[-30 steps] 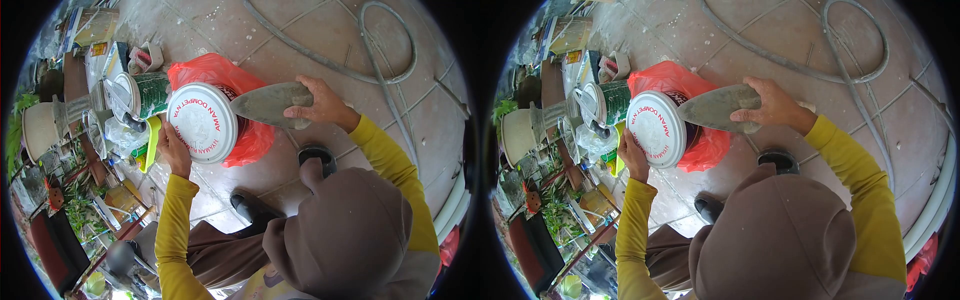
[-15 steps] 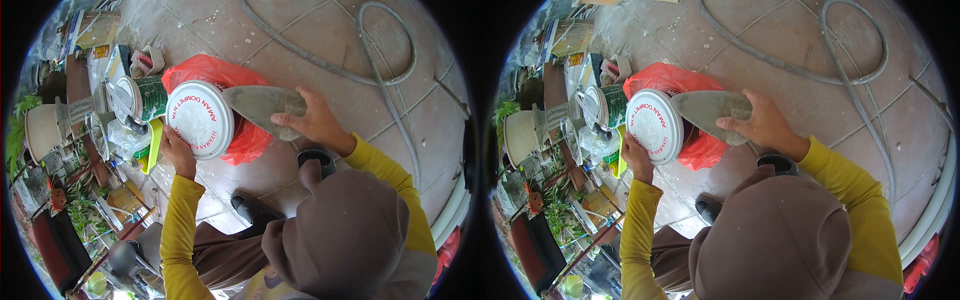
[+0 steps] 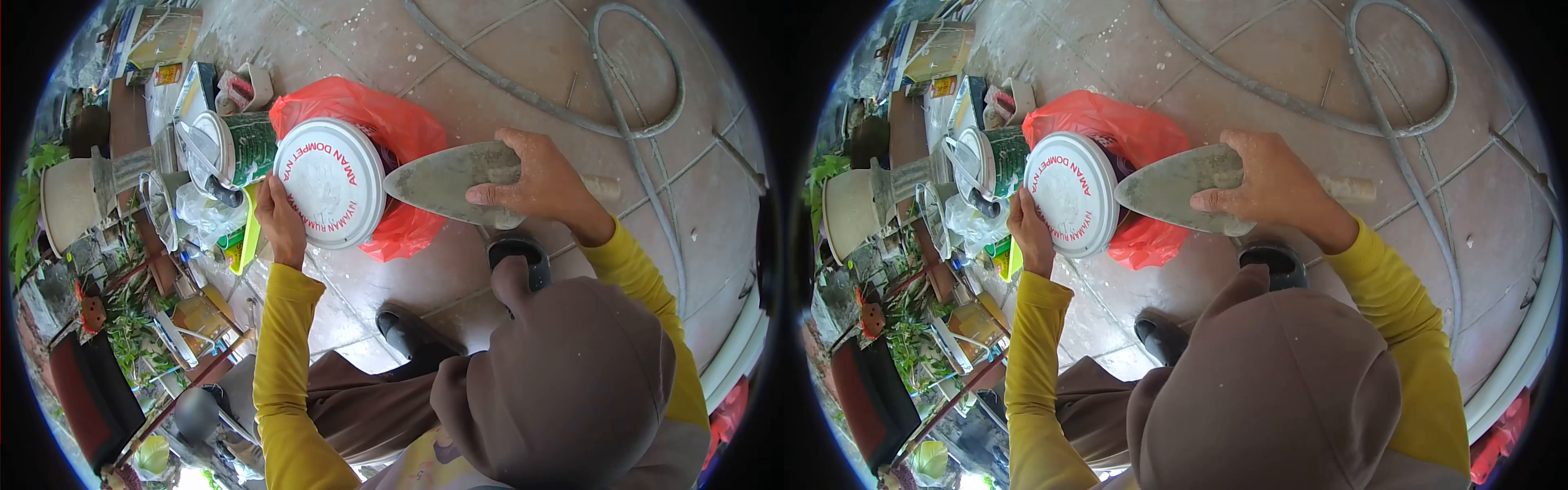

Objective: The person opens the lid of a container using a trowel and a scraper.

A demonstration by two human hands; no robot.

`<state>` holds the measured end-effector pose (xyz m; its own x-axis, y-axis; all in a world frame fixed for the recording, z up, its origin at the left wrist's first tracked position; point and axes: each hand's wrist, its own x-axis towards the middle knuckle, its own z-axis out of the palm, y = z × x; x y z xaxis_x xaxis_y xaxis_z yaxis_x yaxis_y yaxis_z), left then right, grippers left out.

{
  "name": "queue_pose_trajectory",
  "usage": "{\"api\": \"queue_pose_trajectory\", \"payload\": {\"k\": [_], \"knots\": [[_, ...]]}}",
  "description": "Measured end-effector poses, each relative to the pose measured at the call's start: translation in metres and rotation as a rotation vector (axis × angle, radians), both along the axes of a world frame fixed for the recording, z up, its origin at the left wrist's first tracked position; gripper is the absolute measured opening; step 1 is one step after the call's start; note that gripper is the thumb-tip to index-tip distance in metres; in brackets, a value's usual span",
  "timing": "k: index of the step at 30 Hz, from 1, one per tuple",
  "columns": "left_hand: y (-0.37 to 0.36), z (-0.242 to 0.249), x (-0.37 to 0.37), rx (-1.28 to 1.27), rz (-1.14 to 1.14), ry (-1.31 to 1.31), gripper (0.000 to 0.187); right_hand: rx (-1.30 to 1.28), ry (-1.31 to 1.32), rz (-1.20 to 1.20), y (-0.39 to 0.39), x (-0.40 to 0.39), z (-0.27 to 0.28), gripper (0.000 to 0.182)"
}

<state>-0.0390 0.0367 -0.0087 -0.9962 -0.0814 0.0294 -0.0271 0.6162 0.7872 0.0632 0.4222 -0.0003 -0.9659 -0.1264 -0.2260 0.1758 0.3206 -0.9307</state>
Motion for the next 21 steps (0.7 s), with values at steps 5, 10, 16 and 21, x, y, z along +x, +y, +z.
{"api": "queue_pose_trajectory", "payload": {"k": [5,10,16,21], "knots": [[0.007,0.003,-0.003,0.015,-0.015,0.016,0.039,-0.117,0.092,-0.113,-0.016,0.019,-0.038,0.053],[-0.002,0.006,-0.001,-0.143,-0.244,0.103,0.037,0.023,0.196,0.169,-0.083,0.018,0.007,0.044],[-0.033,0.032,-0.012,0.128,-0.020,-0.161,0.039,0.070,-0.006,-0.167,-0.009,0.036,0.024,0.058],[0.016,0.016,0.001,0.293,-0.043,-0.116,0.039,0.033,-0.058,-0.430,-0.019,0.061,-0.009,0.059]]}}
